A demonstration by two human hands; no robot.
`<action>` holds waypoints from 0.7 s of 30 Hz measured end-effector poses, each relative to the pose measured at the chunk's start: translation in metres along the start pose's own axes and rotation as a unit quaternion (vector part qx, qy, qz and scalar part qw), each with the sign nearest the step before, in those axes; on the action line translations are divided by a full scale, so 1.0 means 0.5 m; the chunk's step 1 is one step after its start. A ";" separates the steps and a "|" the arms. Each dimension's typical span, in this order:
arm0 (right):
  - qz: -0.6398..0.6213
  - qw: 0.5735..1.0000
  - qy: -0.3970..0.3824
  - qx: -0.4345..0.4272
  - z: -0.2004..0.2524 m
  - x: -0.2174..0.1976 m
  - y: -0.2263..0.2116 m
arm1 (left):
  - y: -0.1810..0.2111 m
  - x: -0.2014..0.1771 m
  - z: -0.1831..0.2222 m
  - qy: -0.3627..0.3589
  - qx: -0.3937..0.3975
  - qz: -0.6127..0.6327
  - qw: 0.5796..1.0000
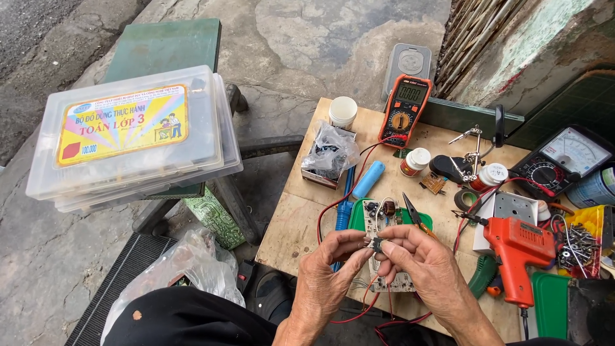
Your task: Testing and inspecting a circuit board using a multimeter and hand tools on a repair bench.
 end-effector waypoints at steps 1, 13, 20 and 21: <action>0.000 1.000 0.000 0.000 0.003 0.000 -0.004 | -0.003 -0.001 0.001 0.000 0.000 0.000 1.000; 0.103 0.993 0.054 0.008 0.015 -0.016 -0.029 | -0.015 0.006 0.010 -0.037 0.051 -0.011 0.998; 0.095 0.994 0.049 0.020 0.019 -0.011 -0.028 | -0.012 0.006 0.015 -0.014 0.049 -0.036 0.998; 0.091 0.995 0.045 0.023 0.020 -0.011 -0.028 | -0.012 0.007 0.015 -0.006 0.046 -0.032 0.998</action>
Point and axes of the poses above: each hand's wrist, its own z-axis away from the middle knuckle, its own x-axis out of the palm, y = z × x, the point moved 2 cm from there along -z, towards the middle knuckle, and after that the axes turned 14 degrees about x, right-handed, at the moved point
